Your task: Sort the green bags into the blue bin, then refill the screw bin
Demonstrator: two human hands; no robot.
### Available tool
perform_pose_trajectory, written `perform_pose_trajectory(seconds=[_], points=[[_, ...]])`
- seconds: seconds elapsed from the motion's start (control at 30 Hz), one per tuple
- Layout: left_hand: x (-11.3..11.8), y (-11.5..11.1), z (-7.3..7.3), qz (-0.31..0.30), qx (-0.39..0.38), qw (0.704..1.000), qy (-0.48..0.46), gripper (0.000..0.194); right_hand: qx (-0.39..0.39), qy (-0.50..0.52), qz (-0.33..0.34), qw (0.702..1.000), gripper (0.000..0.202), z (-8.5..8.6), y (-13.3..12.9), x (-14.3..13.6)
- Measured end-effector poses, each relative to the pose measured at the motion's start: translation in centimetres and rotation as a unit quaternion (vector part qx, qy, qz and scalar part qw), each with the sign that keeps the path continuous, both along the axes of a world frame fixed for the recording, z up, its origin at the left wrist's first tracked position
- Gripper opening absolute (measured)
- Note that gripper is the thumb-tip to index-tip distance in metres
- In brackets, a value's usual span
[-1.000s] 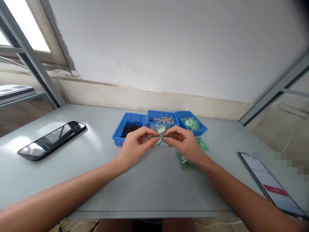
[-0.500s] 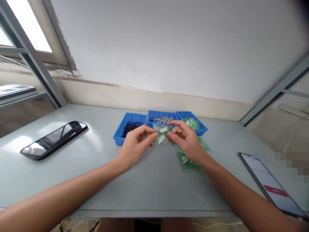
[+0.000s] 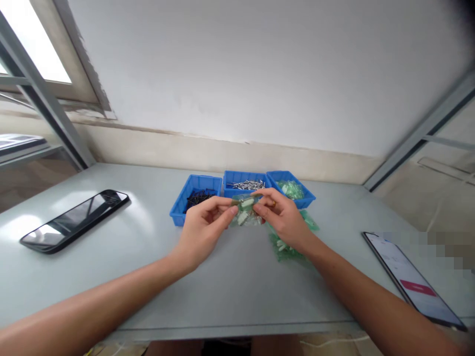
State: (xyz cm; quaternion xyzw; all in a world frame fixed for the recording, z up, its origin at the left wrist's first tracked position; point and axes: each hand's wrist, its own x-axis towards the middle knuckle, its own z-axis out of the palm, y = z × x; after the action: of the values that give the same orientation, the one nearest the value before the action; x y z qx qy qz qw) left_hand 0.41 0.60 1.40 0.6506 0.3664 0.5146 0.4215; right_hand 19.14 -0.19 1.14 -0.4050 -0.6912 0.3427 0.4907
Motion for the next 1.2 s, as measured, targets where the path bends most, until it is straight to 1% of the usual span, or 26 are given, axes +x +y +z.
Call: perform_pose_trajectory(seconds=[0.1, 0.23, 0.3, 0.37, 0.4, 0.43, 0.47, 0.5, 0.53, 0.57, 0.6, 0.63, 0.7, 0.77, 0.8, 0.83, 0.87, 0.9, 0.93, 0.97, 1.07, 1.13, 1.17, 1.2], points=[[0.0, -0.1, 0.1, 0.001, 0.012, 1.0, -0.008, 0.009, -0.012, -0.002, 0.006, 1.0, 0.021, 0.1, -0.1, -0.1], [0.1, 0.2, 0.3, -0.025, -0.003, 1.0, -0.007, 0.01, -0.034, -0.027, 0.019, 0.999, 0.013, 0.6, 0.2, 0.5], [0.1, 0.5, 0.2, -0.064, -0.028, 0.998, 0.012, 0.01, -0.025, -0.05, -0.002, 0.998, 0.013, 0.9, 0.9, 1.7], [0.1, 0.6, -0.1, -0.14, -0.067, 0.986, 0.054, 0.013, 0.004, -0.05, -0.073, 0.996, 0.014, 1.2, 2.0, 3.9], [0.0, 0.6, -0.3, -0.197, -0.092, 0.973, 0.08, 0.014, 0.027, -0.043, -0.125, 0.991, 0.015, 1.2, 2.6, 5.3], [-0.1, 0.5, -0.4, -0.264, -0.12, 0.951, 0.107, 0.015, 0.061, -0.038, -0.188, 0.98, 0.015, 1.2, 3.3, 6.8], [-0.2, 0.4, -0.4, -0.331, -0.148, 0.923, 0.13, 0.017, 0.098, -0.045, -0.257, 0.961, 0.016, 1.2, 3.9, 8.3], [-0.4, 0.3, -0.4, -0.395, -0.173, 0.89, 0.149, 0.02, 0.129, -0.059, -0.325, 0.935, 0.016, 1.0, 4.5, 9.7], [-0.6, 0.1, -0.4, -0.448, -0.193, 0.857, 0.164, 0.024, 0.145, -0.089, -0.384, 0.908, 0.017, 0.7, 5.0, 11.0], [-0.8, -0.1, -0.3, -0.486, -0.206, 0.831, 0.173, 0.028, 0.148, -0.131, -0.424, 0.884, 0.018, 0.4, 5.4, 12.0], [-1.0, -0.2, -0.2, -0.518, -0.214, 0.809, 0.179, 0.033, 0.145, -0.174, -0.444, 0.867, 0.019, -0.1, 5.8, 12.7], [-1.3, -0.4, -0.1, -0.535, -0.215, 0.798, 0.177, 0.04, 0.133, -0.22, -0.45, 0.855, 0.02, -0.5, 6.0, 13.2], [-1.7, -0.8, -0.1, -0.562, -0.202, 0.787, 0.155, 0.051, 0.099, -0.309, -0.439, 0.838, 0.023, -1.4, 6.3, 13.6], [-1.9, -1.1, -0.1, -0.556, -0.163, 0.81, 0.091, 0.058, 0.076, -0.348, -0.42, 0.835, 0.022, -2.2, 6.5, 13.4], [-1.9, -1.2, -0.1, -0.554, -0.152, 0.815, 0.075, 0.062, 0.07, -0.357, -0.412, 0.835, 0.021, -2.4, 6.5, 13.4], [-1.8, -1.2, -0.1, -0.565, -0.158, 0.805, 0.092, 0.064, 0.065, -0.362, -0.406, 0.836, 0.02, -2.6, 6.5, 13.3], [-1.7, -1.1, -0.1, -0.577, -0.173, 0.788, 0.129, 0.06, 0.06, -0.367, -0.401, 0.837, 0.02, -2.7, 6.5, 13.3], [-1.5, -0.9, 0.0, -0.57, -0.183, 0.785, 0.161, 0.055, 0.057, -0.371, -0.397, 0.838, 0.021, -2.7, 6.5, 13.3], [-1.3, -0.7, 0.0, -0.543, -0.18, 0.801, 0.175, 0.05, 0.056, -0.373, -0.394, 0.838, 0.022, -2.7, 6.6, 13.4], [-1.0, -0.5, 0.1, -0.508, -0.167, 0.824, 0.187, 0.044, 0.058, -0.372, -0.393, 0.839, 0.023, -2.5, 6.6, 13.4], [-0.5, 0.1, -0.1, -0.397, -0.093, 0.88, 0.245, 0.03, 0.085, -0.361, -0.408, 0.834, 0.028, -1.5, 6.2, 12.9], [-0.2, 0.3, -0.4, -0.328, -0.044, 0.902, 0.277, 0.024, 0.122, -0.348, -0.418, 0.831, 0.028, -0.4, 5.4, 11.7], [-0.2, 0.3, -0.6, -0.302, -0.022, 0.909, 0.288, 0.022, 0.161, -0.337, -0.405, 0.834, 0.027, 0.1, 4.9, 10.9], [-0.1, 0.2, -0.8, -0.283, -0.001, 0.912, 0.298, 0.021, 0.182, -0.337, -0.366, 0.848, 0.025, 0.5, 4.3, 10.0]])
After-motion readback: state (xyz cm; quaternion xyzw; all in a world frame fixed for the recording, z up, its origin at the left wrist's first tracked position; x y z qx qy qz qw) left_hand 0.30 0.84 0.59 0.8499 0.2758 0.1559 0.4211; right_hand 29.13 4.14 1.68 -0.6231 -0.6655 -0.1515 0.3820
